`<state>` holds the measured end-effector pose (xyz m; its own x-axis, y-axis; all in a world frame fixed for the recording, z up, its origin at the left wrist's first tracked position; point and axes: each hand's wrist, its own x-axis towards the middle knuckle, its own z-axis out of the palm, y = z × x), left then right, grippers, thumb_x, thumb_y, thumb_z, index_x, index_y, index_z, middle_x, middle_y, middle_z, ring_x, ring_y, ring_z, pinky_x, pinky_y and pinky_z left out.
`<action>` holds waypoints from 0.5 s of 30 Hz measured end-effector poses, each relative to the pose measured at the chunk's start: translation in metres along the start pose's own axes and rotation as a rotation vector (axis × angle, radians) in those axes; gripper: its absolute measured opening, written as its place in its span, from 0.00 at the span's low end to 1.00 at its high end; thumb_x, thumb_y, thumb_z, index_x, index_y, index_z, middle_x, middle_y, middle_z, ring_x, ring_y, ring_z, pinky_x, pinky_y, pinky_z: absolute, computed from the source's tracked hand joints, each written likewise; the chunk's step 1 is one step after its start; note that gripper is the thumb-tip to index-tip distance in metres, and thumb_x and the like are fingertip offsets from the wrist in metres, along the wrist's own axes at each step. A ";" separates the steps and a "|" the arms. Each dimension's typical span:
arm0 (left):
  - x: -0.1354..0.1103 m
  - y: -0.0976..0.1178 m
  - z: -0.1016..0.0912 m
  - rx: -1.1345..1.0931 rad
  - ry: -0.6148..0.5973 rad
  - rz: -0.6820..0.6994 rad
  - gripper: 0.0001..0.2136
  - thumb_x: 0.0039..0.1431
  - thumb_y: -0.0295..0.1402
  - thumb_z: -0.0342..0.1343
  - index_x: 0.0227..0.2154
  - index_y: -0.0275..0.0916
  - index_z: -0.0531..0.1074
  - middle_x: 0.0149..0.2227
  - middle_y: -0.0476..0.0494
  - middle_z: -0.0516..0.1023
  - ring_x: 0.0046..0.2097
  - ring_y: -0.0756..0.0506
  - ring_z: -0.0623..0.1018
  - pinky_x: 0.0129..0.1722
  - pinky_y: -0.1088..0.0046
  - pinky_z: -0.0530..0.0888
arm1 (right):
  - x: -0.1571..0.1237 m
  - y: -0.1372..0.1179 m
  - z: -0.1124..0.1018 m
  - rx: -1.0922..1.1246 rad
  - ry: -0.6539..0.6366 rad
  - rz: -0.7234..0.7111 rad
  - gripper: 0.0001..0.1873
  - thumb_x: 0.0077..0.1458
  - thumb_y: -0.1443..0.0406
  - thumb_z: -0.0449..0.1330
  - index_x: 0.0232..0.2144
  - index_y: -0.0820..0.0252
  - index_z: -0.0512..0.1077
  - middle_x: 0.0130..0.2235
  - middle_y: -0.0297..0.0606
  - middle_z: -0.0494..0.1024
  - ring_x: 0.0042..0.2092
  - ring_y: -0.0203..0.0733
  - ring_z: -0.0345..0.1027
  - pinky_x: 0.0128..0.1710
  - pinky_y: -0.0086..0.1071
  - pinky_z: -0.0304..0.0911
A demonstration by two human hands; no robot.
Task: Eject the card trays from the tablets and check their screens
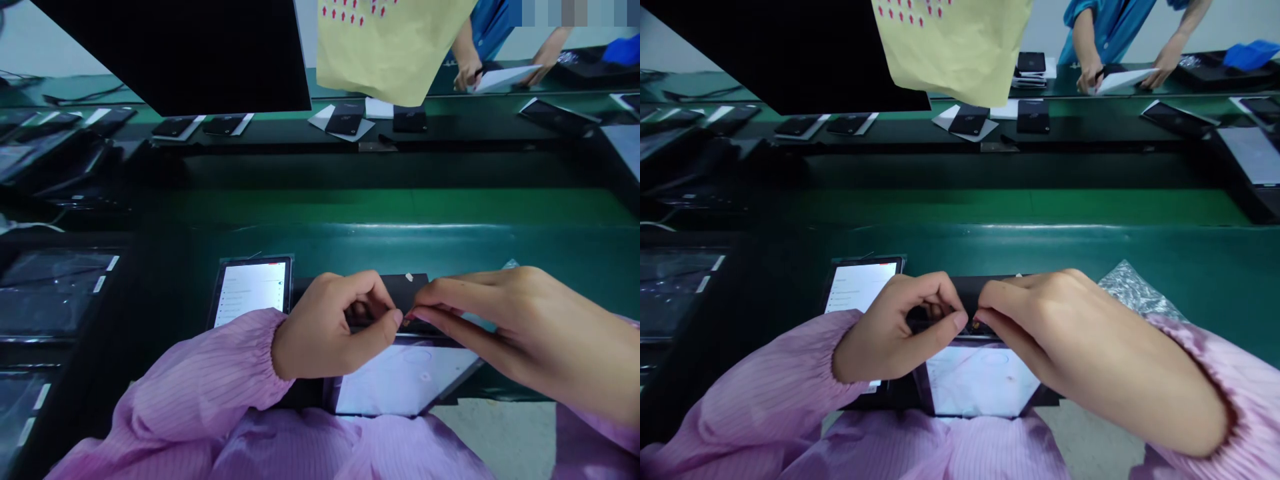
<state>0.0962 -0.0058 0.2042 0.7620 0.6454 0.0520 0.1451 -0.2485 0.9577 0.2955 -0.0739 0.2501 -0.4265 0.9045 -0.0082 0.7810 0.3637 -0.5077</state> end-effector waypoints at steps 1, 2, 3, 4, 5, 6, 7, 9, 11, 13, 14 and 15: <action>-0.001 -0.001 0.000 -0.006 0.016 0.014 0.03 0.55 0.27 0.55 0.26 0.35 0.68 0.18 0.56 0.68 0.19 0.57 0.67 0.19 0.83 0.63 | -0.001 0.000 0.001 -0.015 0.006 -0.007 0.12 0.66 0.63 0.47 0.37 0.56 0.70 0.23 0.29 0.69 0.20 0.32 0.58 0.21 0.30 0.49; -0.001 -0.001 0.000 -0.007 0.030 0.032 0.04 0.55 0.26 0.56 0.26 0.35 0.68 0.18 0.56 0.68 0.19 0.57 0.66 0.19 0.84 0.62 | -0.001 0.000 0.001 -0.029 0.015 -0.015 0.12 0.66 0.63 0.47 0.36 0.57 0.69 0.23 0.29 0.69 0.20 0.32 0.58 0.21 0.30 0.49; -0.002 -0.002 0.000 -0.009 0.044 0.055 0.04 0.54 0.25 0.56 0.25 0.35 0.67 0.18 0.56 0.68 0.19 0.58 0.66 0.19 0.85 0.62 | -0.002 0.001 0.002 -0.038 0.024 -0.024 0.11 0.66 0.63 0.47 0.36 0.57 0.68 0.23 0.29 0.68 0.20 0.32 0.58 0.21 0.30 0.49; -0.002 -0.003 0.000 -0.012 0.053 0.078 0.05 0.53 0.24 0.56 0.25 0.35 0.67 0.17 0.56 0.67 0.19 0.58 0.66 0.19 0.86 0.62 | -0.002 0.001 0.003 -0.040 0.034 -0.033 0.11 0.66 0.63 0.47 0.35 0.57 0.67 0.23 0.29 0.68 0.21 0.32 0.59 0.21 0.30 0.48; -0.002 -0.004 0.001 -0.017 0.061 0.096 0.05 0.53 0.24 0.56 0.24 0.35 0.66 0.17 0.57 0.67 0.19 0.58 0.66 0.19 0.86 0.62 | -0.003 0.002 0.003 -0.034 0.040 -0.044 0.11 0.66 0.63 0.47 0.35 0.57 0.67 0.24 0.29 0.68 0.21 0.32 0.59 0.21 0.30 0.48; -0.002 -0.004 0.001 -0.021 0.067 0.111 0.06 0.53 0.24 0.56 0.24 0.35 0.66 0.17 0.57 0.67 0.18 0.59 0.65 0.18 0.87 0.61 | -0.004 0.002 0.004 -0.024 0.045 -0.050 0.10 0.66 0.62 0.47 0.35 0.57 0.66 0.24 0.29 0.68 0.21 0.32 0.59 0.21 0.30 0.49; -0.001 -0.005 0.002 -0.023 0.075 0.121 0.06 0.52 0.23 0.56 0.23 0.35 0.65 0.17 0.57 0.67 0.18 0.59 0.65 0.18 0.87 0.61 | -0.004 0.002 0.005 -0.014 0.045 -0.053 0.10 0.66 0.62 0.47 0.36 0.56 0.66 0.24 0.29 0.68 0.21 0.31 0.60 0.21 0.30 0.49; 0.000 -0.006 0.002 -0.026 0.088 0.133 0.07 0.52 0.23 0.57 0.23 0.35 0.65 0.16 0.57 0.66 0.17 0.59 0.63 0.17 0.88 0.60 | -0.005 0.003 0.006 -0.013 0.042 -0.057 0.09 0.66 0.63 0.47 0.37 0.56 0.66 0.24 0.28 0.68 0.20 0.31 0.60 0.20 0.29 0.49; 0.000 -0.007 0.003 -0.031 0.101 0.138 0.07 0.52 0.23 0.57 0.22 0.35 0.65 0.16 0.57 0.66 0.17 0.59 0.63 0.17 0.88 0.59 | -0.006 0.003 0.008 -0.041 0.046 -0.056 0.09 0.67 0.64 0.46 0.38 0.57 0.66 0.22 0.28 0.67 0.19 0.31 0.58 0.19 0.29 0.48; 0.001 -0.007 0.003 -0.038 0.115 0.140 0.07 0.51 0.22 0.57 0.22 0.35 0.65 0.16 0.57 0.65 0.17 0.60 0.63 0.16 0.89 0.59 | -0.006 0.005 0.010 -0.065 0.045 -0.053 0.10 0.67 0.64 0.45 0.37 0.57 0.66 0.20 0.27 0.65 0.17 0.31 0.56 0.18 0.29 0.47; 0.001 -0.008 0.003 -0.040 0.119 0.139 0.07 0.51 0.22 0.57 0.22 0.35 0.65 0.16 0.57 0.65 0.17 0.60 0.63 0.16 0.89 0.59 | -0.006 0.005 0.011 -0.063 0.044 -0.046 0.11 0.66 0.64 0.45 0.37 0.57 0.67 0.19 0.27 0.64 0.17 0.31 0.55 0.18 0.29 0.46; 0.001 -0.008 0.003 -0.043 0.124 0.139 0.07 0.51 0.22 0.57 0.22 0.35 0.65 0.16 0.57 0.65 0.17 0.60 0.63 0.16 0.89 0.59 | -0.006 0.006 0.011 -0.054 0.039 -0.038 0.11 0.66 0.64 0.46 0.37 0.57 0.67 0.19 0.27 0.64 0.17 0.31 0.54 0.18 0.29 0.46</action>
<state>0.0973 -0.0056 0.1958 0.6890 0.6918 0.2162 0.0152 -0.3120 0.9500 0.2975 -0.0798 0.2374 -0.4386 0.8976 0.0444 0.7887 0.4081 -0.4598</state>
